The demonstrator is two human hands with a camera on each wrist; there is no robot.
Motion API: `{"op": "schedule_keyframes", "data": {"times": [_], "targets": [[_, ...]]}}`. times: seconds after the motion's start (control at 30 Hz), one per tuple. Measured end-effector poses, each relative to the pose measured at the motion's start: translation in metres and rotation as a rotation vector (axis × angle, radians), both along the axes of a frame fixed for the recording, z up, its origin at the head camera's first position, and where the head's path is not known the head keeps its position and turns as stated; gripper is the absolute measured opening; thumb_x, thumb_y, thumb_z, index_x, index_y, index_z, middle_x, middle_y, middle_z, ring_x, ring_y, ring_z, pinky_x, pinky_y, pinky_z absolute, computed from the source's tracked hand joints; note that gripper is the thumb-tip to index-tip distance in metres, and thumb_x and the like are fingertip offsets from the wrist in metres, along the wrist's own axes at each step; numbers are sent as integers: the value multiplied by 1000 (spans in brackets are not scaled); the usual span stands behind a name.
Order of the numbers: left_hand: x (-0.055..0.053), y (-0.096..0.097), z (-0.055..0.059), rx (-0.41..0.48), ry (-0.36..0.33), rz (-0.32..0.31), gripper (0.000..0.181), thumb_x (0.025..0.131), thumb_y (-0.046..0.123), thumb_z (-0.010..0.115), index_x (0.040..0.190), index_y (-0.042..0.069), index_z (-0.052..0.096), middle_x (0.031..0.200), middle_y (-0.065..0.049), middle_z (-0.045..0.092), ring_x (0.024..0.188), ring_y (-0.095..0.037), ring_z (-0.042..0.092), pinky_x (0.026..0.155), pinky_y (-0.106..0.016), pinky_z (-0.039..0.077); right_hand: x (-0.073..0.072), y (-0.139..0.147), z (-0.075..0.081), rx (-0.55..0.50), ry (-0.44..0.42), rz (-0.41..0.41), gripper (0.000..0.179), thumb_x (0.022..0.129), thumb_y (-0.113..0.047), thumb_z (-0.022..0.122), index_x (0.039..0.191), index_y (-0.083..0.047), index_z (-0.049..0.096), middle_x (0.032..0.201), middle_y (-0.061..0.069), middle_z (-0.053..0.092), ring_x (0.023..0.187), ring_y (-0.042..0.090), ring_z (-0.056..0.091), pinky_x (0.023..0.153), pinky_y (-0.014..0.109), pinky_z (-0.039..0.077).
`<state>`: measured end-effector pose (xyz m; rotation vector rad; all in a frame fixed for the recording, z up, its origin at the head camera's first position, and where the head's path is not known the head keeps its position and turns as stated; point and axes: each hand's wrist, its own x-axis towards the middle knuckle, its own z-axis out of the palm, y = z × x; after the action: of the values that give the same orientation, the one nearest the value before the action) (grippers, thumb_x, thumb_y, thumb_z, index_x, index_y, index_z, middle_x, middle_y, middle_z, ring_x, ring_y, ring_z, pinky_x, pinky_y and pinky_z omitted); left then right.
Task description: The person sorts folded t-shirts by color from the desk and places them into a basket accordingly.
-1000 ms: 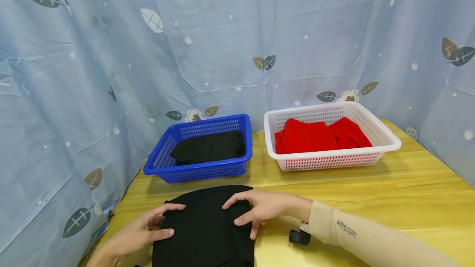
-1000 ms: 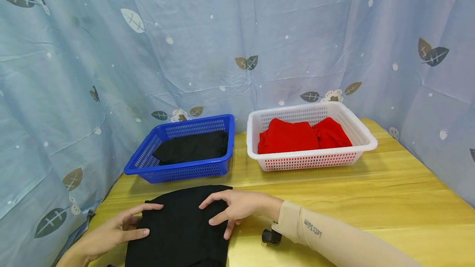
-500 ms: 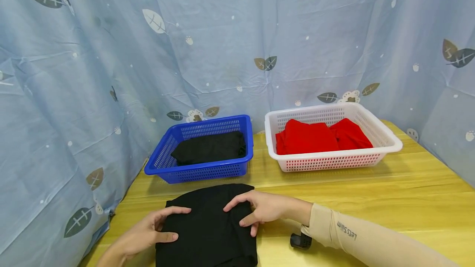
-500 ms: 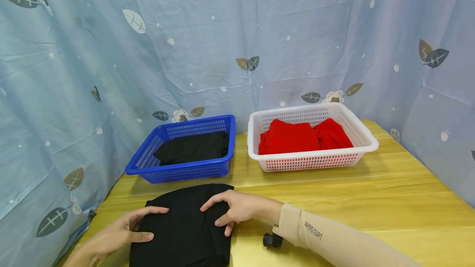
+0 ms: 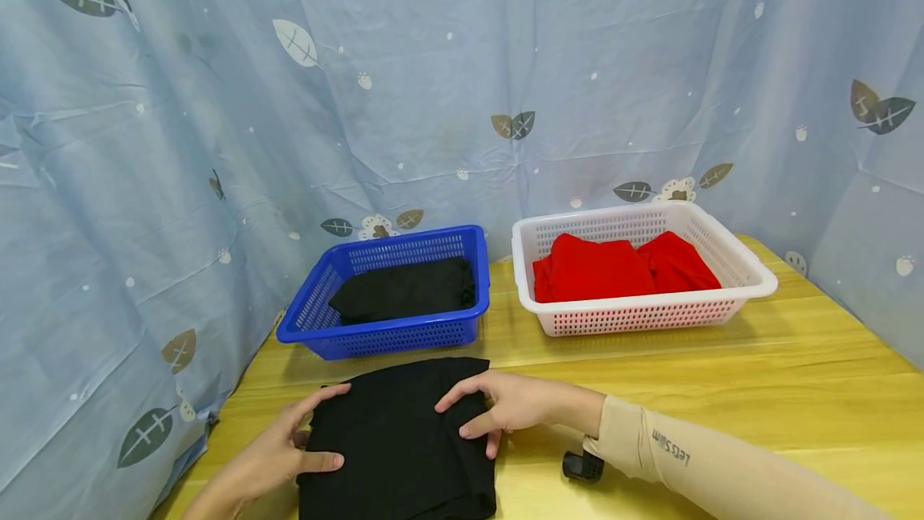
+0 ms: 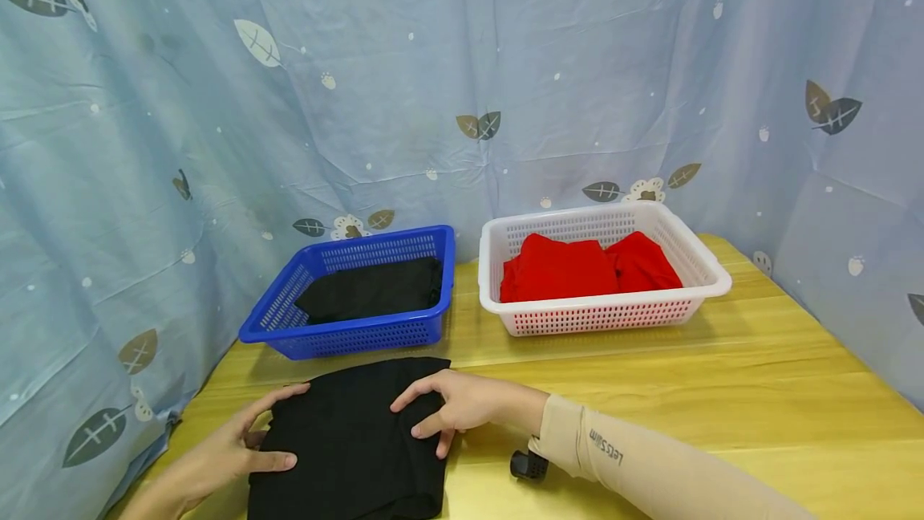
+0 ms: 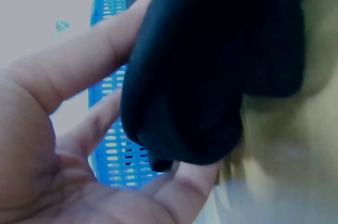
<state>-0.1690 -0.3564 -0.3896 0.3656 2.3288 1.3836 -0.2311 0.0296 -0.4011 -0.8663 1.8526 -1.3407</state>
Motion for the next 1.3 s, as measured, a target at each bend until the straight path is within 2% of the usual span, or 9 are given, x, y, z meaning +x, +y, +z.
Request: {"op": "schedule_keyframes", "data": {"times": [0.13,0.3,0.6,0.8,0.97,1.07,1.13,1.23,1.3], "targets": [[1,-1,-2,29,-40,3,85,97,13,80,167,6,32,158,-39,41,120,-38,69,93,-52,62,0,0,0,5,-3,-3,39,102,-8,71,139,-19,69,144,7,59,59,10,70,61,20,56],[0,1,-4,58,-29,-19,78,98,12,78,164,6,37,152,-30,52,120,-29,70,92,-41,63,0,-1,1,12,-9,-10,38,102,-9,72,139,-19,69,155,9,51,60,11,71,62,21,56],[-2,3,-6,67,-6,-42,71,99,12,77,161,4,42,146,-24,61,118,-17,70,96,-28,59,-1,-1,0,29,-10,-22,37,102,-10,73,137,-22,70,155,8,51,60,13,71,61,22,57],[0,3,-3,-12,-1,-16,73,99,15,78,162,6,42,145,-22,63,119,-22,68,94,-28,57,-1,0,0,32,-8,-13,38,102,-11,73,138,-22,70,156,8,51,61,12,71,61,22,57],[4,6,5,-145,28,6,76,99,21,79,163,6,40,143,-23,66,118,-31,71,94,-40,61,-1,0,1,37,-1,-9,38,102,-12,72,138,-23,70,156,8,50,61,12,71,60,22,56],[6,9,9,-203,43,2,75,99,26,79,163,11,42,148,-21,63,125,-34,68,101,-50,58,-1,1,2,40,10,-8,38,102,-12,72,139,-22,69,156,8,50,61,13,71,62,23,57],[5,10,9,-201,53,-22,72,100,27,77,163,14,44,152,-21,60,131,-34,64,104,-51,56,-1,1,2,41,14,-8,38,102,-12,72,138,-22,69,156,8,50,62,13,71,63,23,58],[4,10,6,-130,36,-64,67,103,25,73,163,15,44,160,-24,50,134,-27,61,106,-37,54,-2,1,2,34,5,-2,38,102,-12,72,139,-21,70,152,7,53,61,12,71,63,23,58],[4,10,4,-55,5,-99,65,106,21,69,164,12,42,163,-28,45,133,-19,62,103,-27,53,-2,0,2,24,-12,6,39,102,-11,72,140,-19,69,140,6,63,61,11,72,62,22,57]]}}
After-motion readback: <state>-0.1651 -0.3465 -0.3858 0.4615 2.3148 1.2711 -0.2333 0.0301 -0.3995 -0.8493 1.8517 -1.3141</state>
